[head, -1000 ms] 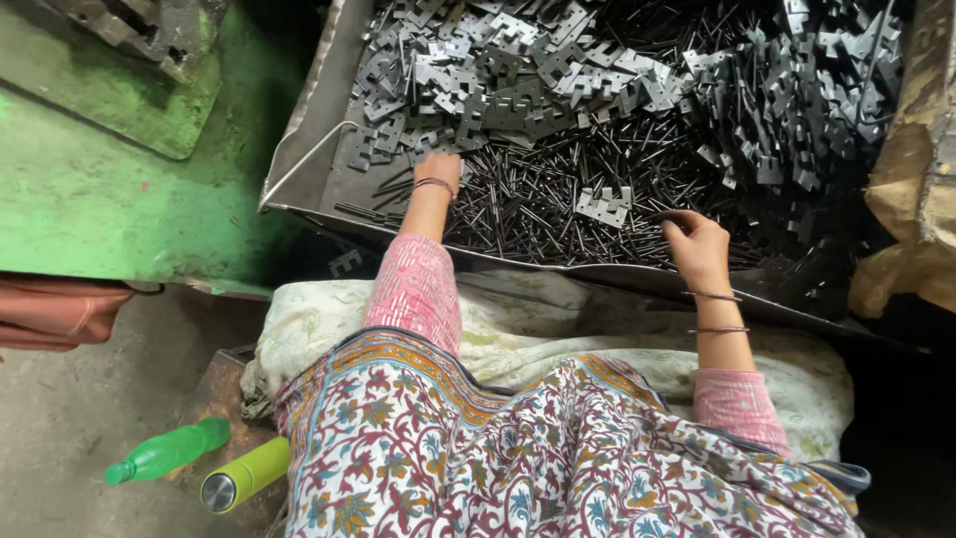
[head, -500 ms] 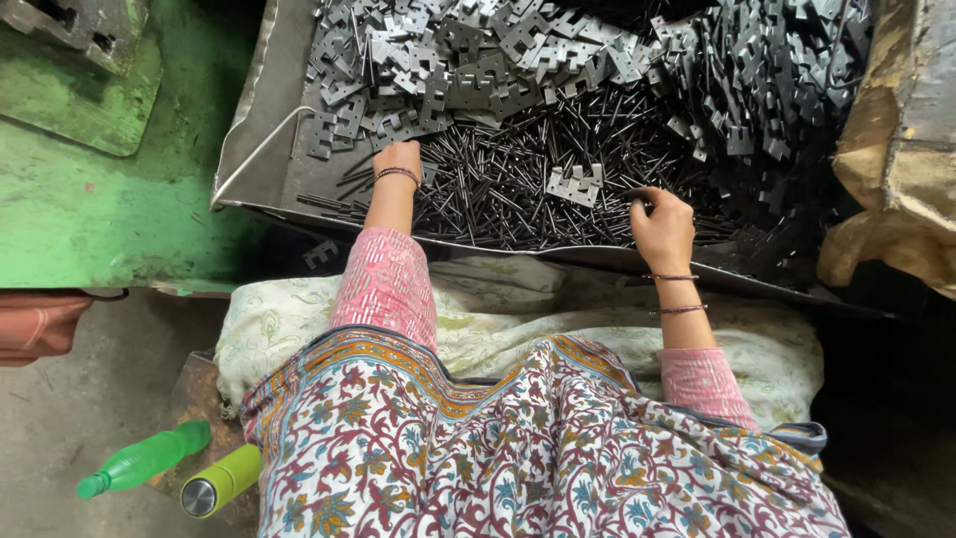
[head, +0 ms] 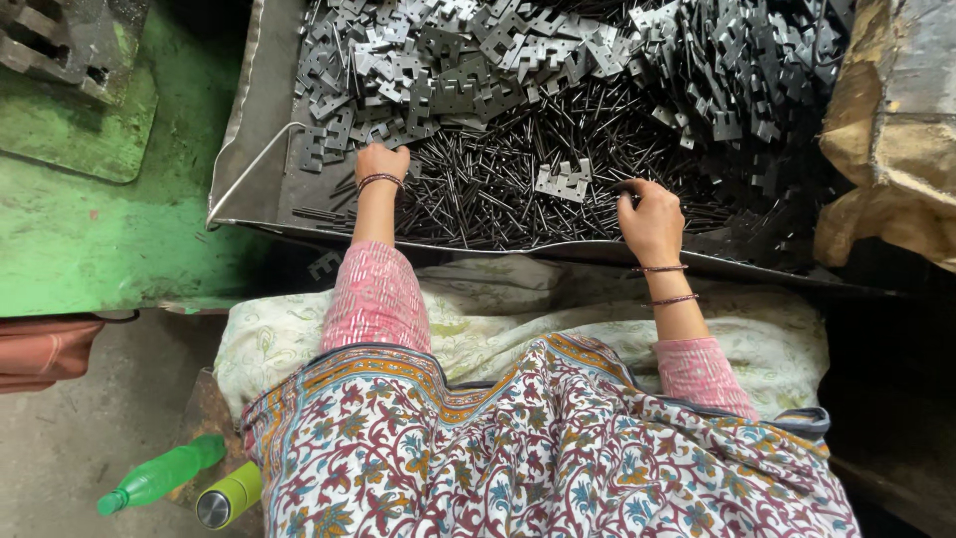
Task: The person inserts metal rods into metal plates and places the assembled units into a metal bin. The person repeats this process continuously, handling the parts by hand without tools.
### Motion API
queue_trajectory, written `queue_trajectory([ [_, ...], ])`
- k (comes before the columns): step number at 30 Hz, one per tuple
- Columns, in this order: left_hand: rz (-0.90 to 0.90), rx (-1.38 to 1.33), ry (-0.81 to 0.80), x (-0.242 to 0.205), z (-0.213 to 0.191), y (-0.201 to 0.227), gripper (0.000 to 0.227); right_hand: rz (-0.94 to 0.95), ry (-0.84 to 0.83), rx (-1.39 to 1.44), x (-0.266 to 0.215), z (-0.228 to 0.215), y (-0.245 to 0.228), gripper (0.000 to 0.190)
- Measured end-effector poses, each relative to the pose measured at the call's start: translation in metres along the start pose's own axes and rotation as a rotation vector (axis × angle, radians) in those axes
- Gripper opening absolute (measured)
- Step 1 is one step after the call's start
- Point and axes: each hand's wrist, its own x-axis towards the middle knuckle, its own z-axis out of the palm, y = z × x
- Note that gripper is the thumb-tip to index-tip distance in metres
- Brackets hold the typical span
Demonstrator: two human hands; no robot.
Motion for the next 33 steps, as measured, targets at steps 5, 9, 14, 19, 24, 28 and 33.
queue_trajectory([
  [5,-0.042,0.079,-0.016,-0.005,-0.032,-0.006,0.037,0.036,-0.016,0.015,0.001,-0.003,-0.004,0.019],
  [9,0.179,0.059,0.142,-0.001,-0.053,0.013,0.032,0.008,-0.001,0.012,0.000,-0.001,-0.003,0.019],
  [14,0.576,-0.060,-0.042,-0.019,-0.041,0.080,0.029,0.006,0.010,0.011,0.002,0.000,-0.002,0.019],
  [19,0.700,0.030,-0.035,-0.057,0.021,0.116,0.019,0.003,0.009,0.010,0.001,0.000,-0.003,0.019],
  [24,0.847,0.188,-0.071,-0.075,0.059,0.110,0.026,0.009,-0.007,-0.009,0.003,-0.001,-0.004,0.019],
  [28,0.776,0.186,-0.105,-0.086,0.053,0.115,0.023,0.021,-0.013,0.000,0.004,0.000,-0.005,0.020],
  [33,0.745,-0.054,0.192,-0.102,0.024,0.135,0.020,0.034,-0.033,-0.007,0.004,0.000,-0.002,0.021],
])
